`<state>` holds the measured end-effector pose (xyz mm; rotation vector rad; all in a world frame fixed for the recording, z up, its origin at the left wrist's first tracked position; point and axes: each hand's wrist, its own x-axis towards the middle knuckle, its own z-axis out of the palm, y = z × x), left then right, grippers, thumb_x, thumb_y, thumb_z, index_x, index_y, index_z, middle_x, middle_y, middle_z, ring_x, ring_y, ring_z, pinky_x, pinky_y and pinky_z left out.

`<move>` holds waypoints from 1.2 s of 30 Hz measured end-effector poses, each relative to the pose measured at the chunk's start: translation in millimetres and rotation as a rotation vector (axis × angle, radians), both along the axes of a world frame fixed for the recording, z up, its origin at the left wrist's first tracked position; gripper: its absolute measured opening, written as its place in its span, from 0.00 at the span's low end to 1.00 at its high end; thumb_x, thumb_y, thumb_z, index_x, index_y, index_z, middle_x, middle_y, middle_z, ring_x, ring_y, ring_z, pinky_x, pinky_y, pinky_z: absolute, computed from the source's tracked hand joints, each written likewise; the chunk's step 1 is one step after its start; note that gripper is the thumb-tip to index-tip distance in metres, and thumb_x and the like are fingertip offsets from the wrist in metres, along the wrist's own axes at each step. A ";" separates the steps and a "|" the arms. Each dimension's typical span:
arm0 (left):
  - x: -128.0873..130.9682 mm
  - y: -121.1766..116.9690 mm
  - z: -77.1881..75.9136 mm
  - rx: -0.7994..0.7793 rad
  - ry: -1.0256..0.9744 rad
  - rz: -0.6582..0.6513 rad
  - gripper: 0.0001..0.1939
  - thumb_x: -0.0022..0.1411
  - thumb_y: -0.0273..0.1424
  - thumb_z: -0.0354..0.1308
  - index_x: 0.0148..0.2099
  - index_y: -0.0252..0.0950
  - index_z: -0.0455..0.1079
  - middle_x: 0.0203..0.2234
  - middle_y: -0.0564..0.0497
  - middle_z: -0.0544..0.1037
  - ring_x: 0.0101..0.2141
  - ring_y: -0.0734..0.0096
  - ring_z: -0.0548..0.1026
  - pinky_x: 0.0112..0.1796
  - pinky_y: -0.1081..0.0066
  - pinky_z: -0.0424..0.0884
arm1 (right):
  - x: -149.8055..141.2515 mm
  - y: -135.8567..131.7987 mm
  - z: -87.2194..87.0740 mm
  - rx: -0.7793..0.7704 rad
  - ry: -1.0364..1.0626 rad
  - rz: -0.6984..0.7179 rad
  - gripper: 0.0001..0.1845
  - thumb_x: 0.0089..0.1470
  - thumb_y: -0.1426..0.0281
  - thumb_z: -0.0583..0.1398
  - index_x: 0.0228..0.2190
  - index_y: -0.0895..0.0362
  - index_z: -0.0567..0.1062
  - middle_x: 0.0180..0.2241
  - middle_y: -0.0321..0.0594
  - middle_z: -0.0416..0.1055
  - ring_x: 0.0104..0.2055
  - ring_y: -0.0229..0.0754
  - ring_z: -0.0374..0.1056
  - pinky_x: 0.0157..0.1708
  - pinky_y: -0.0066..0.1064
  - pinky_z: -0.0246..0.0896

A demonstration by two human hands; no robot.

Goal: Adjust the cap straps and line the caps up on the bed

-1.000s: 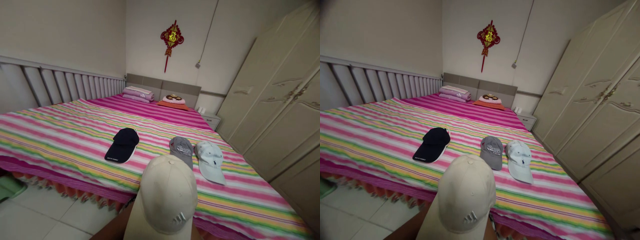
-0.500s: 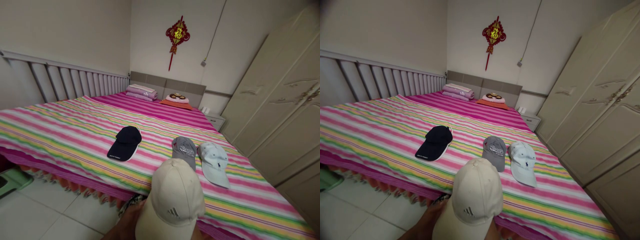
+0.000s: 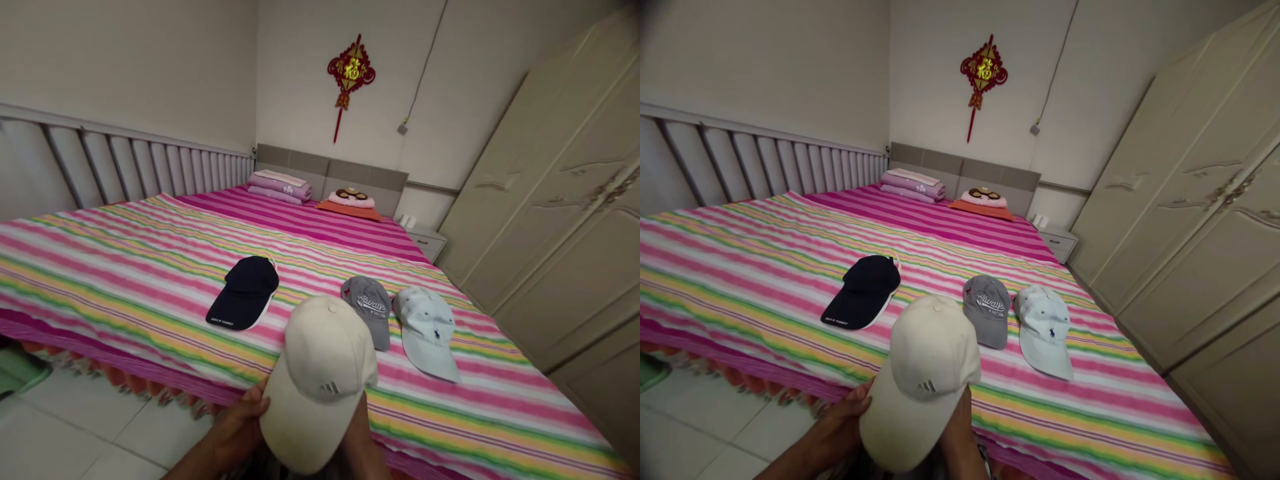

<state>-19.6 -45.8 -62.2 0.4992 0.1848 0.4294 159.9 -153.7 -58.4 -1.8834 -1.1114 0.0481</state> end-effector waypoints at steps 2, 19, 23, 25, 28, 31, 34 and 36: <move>7.9 18.2 6.4 0.023 0.003 0.024 0.26 0.49 0.22 0.59 0.52 0.34 0.65 0.39 0.44 0.76 0.43 0.60 0.72 0.47 0.64 0.63 | 7.2 7.0 -0.7 -0.017 -0.007 0.039 0.09 0.51 0.65 0.56 0.28 0.58 0.73 0.29 0.42 0.73 0.31 0.43 0.68 0.30 0.32 0.63; 117.0 132.1 45.4 -0.025 0.211 0.367 0.15 0.53 0.14 0.49 0.42 0.29 0.66 0.27 0.47 0.77 0.28 0.72 0.76 0.32 0.74 0.72 | 42.1 21.4 -27.7 -0.021 0.027 -0.038 0.14 0.52 0.65 0.49 0.32 0.57 0.72 0.28 0.42 0.75 0.30 0.44 0.71 0.28 0.30 0.64; 142.7 150.4 39.1 -0.033 0.249 0.399 0.13 0.55 0.14 0.48 0.41 0.30 0.66 0.25 0.49 0.76 0.27 0.74 0.76 0.32 0.76 0.73 | 42.5 22.6 -34.7 -0.038 -0.036 -0.069 0.13 0.52 0.66 0.49 0.33 0.56 0.72 0.31 0.43 0.75 0.33 0.44 0.71 0.31 0.30 0.65; 147.7 153.3 30.4 -0.042 0.307 0.397 0.13 0.55 0.15 0.48 0.42 0.29 0.65 0.26 0.48 0.76 0.28 0.72 0.76 0.33 0.74 0.73 | 42.4 23.2 -37.0 -0.045 -0.100 -0.074 0.13 0.53 0.68 0.49 0.33 0.56 0.72 0.31 0.42 0.75 0.33 0.43 0.71 0.31 0.29 0.65; 147.7 153.2 19.3 -0.056 0.408 0.381 0.13 0.54 0.15 0.49 0.43 0.28 0.64 0.28 0.45 0.77 0.30 0.68 0.76 0.35 0.69 0.74 | 42.2 24.0 -39.4 -0.046 -0.145 -0.074 0.12 0.53 0.69 0.49 0.33 0.56 0.72 0.31 0.42 0.74 0.33 0.42 0.71 0.31 0.28 0.64; 144.8 151.2 16.8 -0.063 0.485 0.381 0.13 0.54 0.14 0.49 0.41 0.27 0.64 0.29 0.44 0.77 0.31 0.65 0.76 0.35 0.68 0.73 | 42.0 24.6 -40.3 -0.046 -0.149 -0.079 0.12 0.52 0.69 0.49 0.32 0.56 0.72 0.31 0.42 0.74 0.33 0.41 0.71 0.31 0.28 0.64; 142.5 148.5 19.6 -0.068 0.541 0.391 0.13 0.54 0.13 0.47 0.41 0.28 0.63 0.29 0.45 0.76 0.31 0.65 0.76 0.35 0.67 0.73 | 41.2 24.8 -39.5 -0.046 -0.156 -0.086 0.12 0.52 0.70 0.49 0.32 0.56 0.72 0.31 0.41 0.74 0.33 0.41 0.71 0.30 0.28 0.64; 141.4 146.3 21.0 -0.068 0.566 0.396 0.13 0.54 0.13 0.47 0.41 0.29 0.63 0.29 0.45 0.76 0.31 0.66 0.76 0.35 0.67 0.73 | 40.5 24.7 -38.8 -0.045 -0.161 -0.089 0.12 0.52 0.70 0.49 0.32 0.56 0.72 0.31 0.41 0.74 0.32 0.41 0.71 0.30 0.28 0.64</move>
